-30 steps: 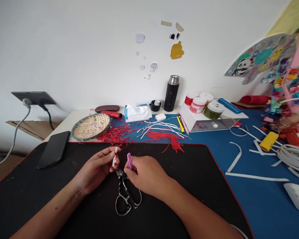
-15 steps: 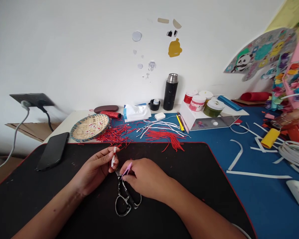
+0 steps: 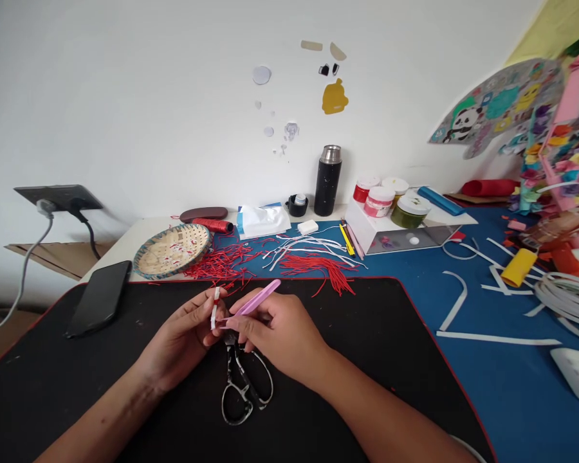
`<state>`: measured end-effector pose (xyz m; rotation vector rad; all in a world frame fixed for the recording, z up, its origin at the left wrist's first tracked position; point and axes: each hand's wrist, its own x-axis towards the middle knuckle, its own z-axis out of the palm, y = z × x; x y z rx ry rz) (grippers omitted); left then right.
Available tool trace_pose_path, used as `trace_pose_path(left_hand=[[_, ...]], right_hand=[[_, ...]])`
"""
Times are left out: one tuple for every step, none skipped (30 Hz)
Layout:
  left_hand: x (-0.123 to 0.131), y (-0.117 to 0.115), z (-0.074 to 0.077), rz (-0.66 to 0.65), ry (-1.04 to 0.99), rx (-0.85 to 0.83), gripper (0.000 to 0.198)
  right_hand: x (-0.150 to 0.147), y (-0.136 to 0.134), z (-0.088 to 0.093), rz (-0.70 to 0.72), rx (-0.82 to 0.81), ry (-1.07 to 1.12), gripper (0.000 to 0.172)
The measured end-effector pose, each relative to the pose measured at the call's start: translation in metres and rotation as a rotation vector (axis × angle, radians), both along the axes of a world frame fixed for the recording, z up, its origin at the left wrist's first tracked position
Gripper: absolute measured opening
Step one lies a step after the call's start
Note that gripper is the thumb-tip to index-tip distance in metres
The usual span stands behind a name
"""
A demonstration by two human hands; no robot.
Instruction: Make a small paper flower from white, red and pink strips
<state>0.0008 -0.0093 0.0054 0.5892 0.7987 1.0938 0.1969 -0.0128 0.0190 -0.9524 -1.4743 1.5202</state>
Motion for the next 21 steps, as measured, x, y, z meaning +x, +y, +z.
trace_pose_path(left_hand=[[0.001,-0.0008,0.0001,-0.003,-0.004,-0.009,0.032],[0.0018,-0.0014,0.0001,-0.004,-0.008,-0.016,0.032],[0.0024,-0.0017,0.0001,-0.006,-0.01,-0.021,0.032],[0.0029,-0.0018,0.0,-0.009,-0.012,-0.024,0.032],[0.0033,-0.0018,-0.0001,-0.013,-0.014,-0.025,0.032],[0.0036,-0.0018,-0.0002,-0.018,-0.015,-0.024,0.032],[0.0038,-0.0018,-0.0004,-0.023,-0.016,-0.021,0.033],[0.0041,-0.002,-0.0005,-0.029,-0.016,-0.018,0.033],[0.0043,-0.0022,-0.0007,-0.035,-0.017,-0.015,0.032],[0.0045,-0.0026,-0.0009,-0.041,-0.019,-0.012,0.032],[0.0047,-0.0029,-0.0012,-0.046,-0.02,-0.01,0.031],[0.0049,-0.0033,-0.0015,-0.05,-0.022,-0.008,0.03],[0.0051,-0.0035,-0.0019,-0.053,-0.022,-0.007,0.029],[0.0052,-0.0037,-0.0022,-0.053,-0.021,-0.006,0.029],[0.0053,-0.0038,-0.0025,-0.052,-0.018,-0.006,0.029],[0.0054,-0.0037,-0.0028,-0.05,-0.014,-0.007,0.029],[0.0055,-0.0036,-0.0029,-0.049,-0.011,-0.008,0.029],[0.0056,-0.0035,-0.003,-0.05,-0.007,-0.009,0.03],[0.0057,-0.0033,-0.0029,-0.052,-0.003,-0.011,0.03],[0.0059,-0.0032,-0.0028,-0.054,0.001,-0.014,0.03],[0.0061,-0.0031,-0.0026,-0.057,0.006,-0.018,0.031]], right_hand=[[0.0,0.0002,0.0012,-0.015,0.002,0.015,0.031],[0.0,0.0004,0.0024,-0.028,0.003,0.023,0.033],[0.0001,0.0004,0.0034,-0.041,0.004,0.026,0.034],[0.0002,0.0004,0.0042,-0.053,0.001,0.023,0.035],[0.0002,0.0003,0.0045,-0.064,0.0,0.018,0.035],[0.0002,0.0002,0.0045,-0.074,0.001,0.012,0.035],[0.0003,0.0001,0.0042,-0.08,0.006,0.006,0.034],[0.0003,0.0,0.0035,-0.081,0.016,0.001,0.034],[0.0004,0.0,0.0027,-0.077,0.027,-0.008,0.032],[0.0005,0.0,0.0017,-0.069,0.038,-0.018,0.031],[0.0006,0.0,0.0008,-0.062,0.047,-0.031,0.03],[0.0008,-0.0001,-0.0001,-0.053,0.055,-0.044,0.029],[0.0011,-0.0002,-0.0008,-0.047,0.061,-0.057,0.028],[0.0013,-0.0003,-0.0013,-0.043,0.066,-0.07,0.027],[0.0015,-0.0005,-0.0015,-0.041,0.071,-0.081,0.026],[0.0017,-0.0008,-0.0016,-0.039,0.076,-0.089,0.026],[0.0019,-0.001,-0.0014,-0.033,0.08,-0.094,0.025],[0.0019,-0.0013,-0.0011,-0.024,0.084,-0.096,0.024],[0.0019,-0.0015,-0.0007,-0.014,0.088,-0.096,0.023],[0.0018,-0.0017,-0.0003,-0.003,0.092,-0.095,0.023],[0.0018,-0.0019,0.0002,0.006,0.096,-0.094,0.023]])
